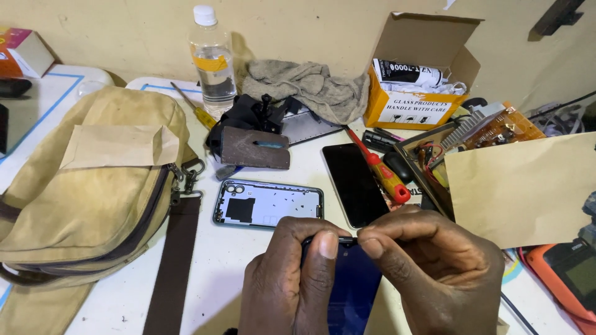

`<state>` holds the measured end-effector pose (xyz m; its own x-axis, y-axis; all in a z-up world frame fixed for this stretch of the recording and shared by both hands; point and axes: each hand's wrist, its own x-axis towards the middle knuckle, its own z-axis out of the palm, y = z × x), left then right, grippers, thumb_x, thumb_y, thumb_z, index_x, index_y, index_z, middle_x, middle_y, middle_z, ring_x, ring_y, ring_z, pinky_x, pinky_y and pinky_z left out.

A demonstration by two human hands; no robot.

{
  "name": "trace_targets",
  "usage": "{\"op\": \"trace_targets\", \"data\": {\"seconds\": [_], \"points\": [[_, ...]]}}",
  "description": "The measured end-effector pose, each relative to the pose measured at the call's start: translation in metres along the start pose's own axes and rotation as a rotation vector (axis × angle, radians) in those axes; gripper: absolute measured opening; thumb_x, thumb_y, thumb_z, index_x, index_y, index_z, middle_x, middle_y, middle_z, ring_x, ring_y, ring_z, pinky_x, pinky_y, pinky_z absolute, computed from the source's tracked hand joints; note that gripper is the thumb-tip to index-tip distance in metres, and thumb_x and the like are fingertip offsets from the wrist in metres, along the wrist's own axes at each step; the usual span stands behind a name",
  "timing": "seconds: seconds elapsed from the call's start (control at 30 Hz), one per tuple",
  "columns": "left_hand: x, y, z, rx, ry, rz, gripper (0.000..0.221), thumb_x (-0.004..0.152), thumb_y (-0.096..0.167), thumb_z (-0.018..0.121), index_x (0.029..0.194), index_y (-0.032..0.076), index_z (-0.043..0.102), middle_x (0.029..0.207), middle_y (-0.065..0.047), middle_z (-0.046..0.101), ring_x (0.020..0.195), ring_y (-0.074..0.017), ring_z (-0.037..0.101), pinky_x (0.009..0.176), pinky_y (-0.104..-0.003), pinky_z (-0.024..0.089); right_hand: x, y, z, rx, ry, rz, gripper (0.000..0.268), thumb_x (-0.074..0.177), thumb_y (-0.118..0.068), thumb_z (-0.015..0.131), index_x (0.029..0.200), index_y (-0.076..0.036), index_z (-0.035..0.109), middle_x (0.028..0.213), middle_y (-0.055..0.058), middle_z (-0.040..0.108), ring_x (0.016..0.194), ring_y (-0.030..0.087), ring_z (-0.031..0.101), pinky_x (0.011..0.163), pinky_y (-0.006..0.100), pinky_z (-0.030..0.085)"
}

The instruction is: Securing a smartphone casing with rubber bands and using a screwdriver to work on internal components.

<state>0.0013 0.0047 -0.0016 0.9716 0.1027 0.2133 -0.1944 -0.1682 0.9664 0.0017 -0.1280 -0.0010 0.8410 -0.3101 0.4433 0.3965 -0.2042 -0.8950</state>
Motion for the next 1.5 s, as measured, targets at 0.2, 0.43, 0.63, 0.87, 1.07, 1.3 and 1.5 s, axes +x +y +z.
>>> {"op": "trace_targets", "data": {"seconds": [0.2, 0.43, 0.63, 0.87, 1.07, 1.3, 1.5], "points": [[0.007, 0.006, -0.002, -0.022, -0.018, -0.156, 0.037, 0.095, 0.045, 0.054, 0.082, 0.019, 0.078, 0.052, 0.002, 0.069, 0.043, -0.0106, 0.061, 0.044, -0.03, 0.048, 0.006, 0.007, -0.002, 0.065, 0.031, 0.12, 0.012, 0.082, -0.004, 0.075, 0.08, 0.008, 0.076, 0.076, 0.019, 0.077, 0.068, 0.025, 0.072, 0.062, 0.033, 0.061], [0.012, 0.002, -0.003, -0.042, -0.074, -0.215, 0.034, 0.097, 0.038, 0.057, 0.082, 0.015, 0.077, 0.051, 0.001, 0.062, 0.045, -0.0109, 0.052, 0.044, -0.033, 0.041, 0.012, 0.02, -0.013, 0.11, -0.099, 0.161, 0.014, 0.084, -0.005, 0.079, 0.074, 0.003, 0.073, 0.073, 0.012, 0.071, 0.071, 0.018, 0.065, 0.06, 0.029, 0.056], [0.018, 0.0, -0.002, -0.192, -0.075, -0.383, 0.032, 0.101, 0.027, 0.063, 0.08, 0.006, 0.075, 0.052, -0.001, 0.047, 0.045, -0.013, 0.04, 0.042, -0.034, 0.033, 0.015, 0.012, -0.007, -0.015, -0.052, 0.232, 0.025, 0.084, -0.009, 0.083, 0.064, 0.001, 0.072, 0.062, 0.006, 0.064, 0.062, 0.014, 0.053, 0.057, 0.029, 0.043], [0.024, -0.009, 0.0, -0.276, -0.059, -0.451, 0.034, 0.101, 0.023, 0.065, 0.079, 0.0, 0.076, 0.053, -0.009, 0.053, 0.047, -0.017, 0.044, 0.043, -0.034, 0.034, 0.014, 0.022, -0.002, 0.112, -0.072, 0.216, 0.019, 0.082, -0.007, 0.085, 0.069, 0.001, 0.073, 0.061, 0.005, 0.063, 0.057, 0.011, 0.055, 0.051, 0.025, 0.046], [0.033, -0.021, 0.008, -0.608, -0.013, -0.692, 0.027, 0.099, 0.021, 0.066, 0.093, -0.005, 0.069, 0.063, -0.023, 0.058, 0.05, -0.0306, 0.051, 0.047, -0.043, 0.039, 0.021, 0.021, -0.005, 0.041, -0.075, 0.283, 0.02, 0.078, -0.012, 0.088, 0.065, -0.001, 0.076, 0.059, 0.005, 0.07, 0.055, 0.011, 0.058, 0.052, 0.028, 0.047], [0.034, -0.002, 0.012, -0.714, -0.175, -0.843, 0.029, 0.096, 0.018, 0.062, 0.115, -0.002, 0.069, 0.092, -0.026, 0.07, 0.075, -0.0361, 0.062, 0.07, -0.045, 0.047, 0.028, 0.03, -0.009, 0.111, 0.019, 0.353, 0.026, 0.082, -0.009, 0.085, 0.062, -0.003, 0.069, 0.055, 0.006, 0.065, 0.05, 0.014, 0.055, 0.051, 0.03, 0.047], [0.029, -0.002, 0.015, -0.726, -0.341, -0.884, 0.052, 0.081, 0.002, 0.071, 0.133, 0.003, 0.071, 0.099, -0.026, 0.077, 0.073, -0.0373, 0.069, 0.068, -0.045, 0.056, 0.034, 0.036, -0.012, 0.147, 0.147, 0.447, 0.034, 0.085, -0.014, 0.085, 0.059, -0.004, 0.064, 0.053, 0.005, 0.055, 0.049, 0.015, 0.046, 0.051, 0.03, 0.039]]}}
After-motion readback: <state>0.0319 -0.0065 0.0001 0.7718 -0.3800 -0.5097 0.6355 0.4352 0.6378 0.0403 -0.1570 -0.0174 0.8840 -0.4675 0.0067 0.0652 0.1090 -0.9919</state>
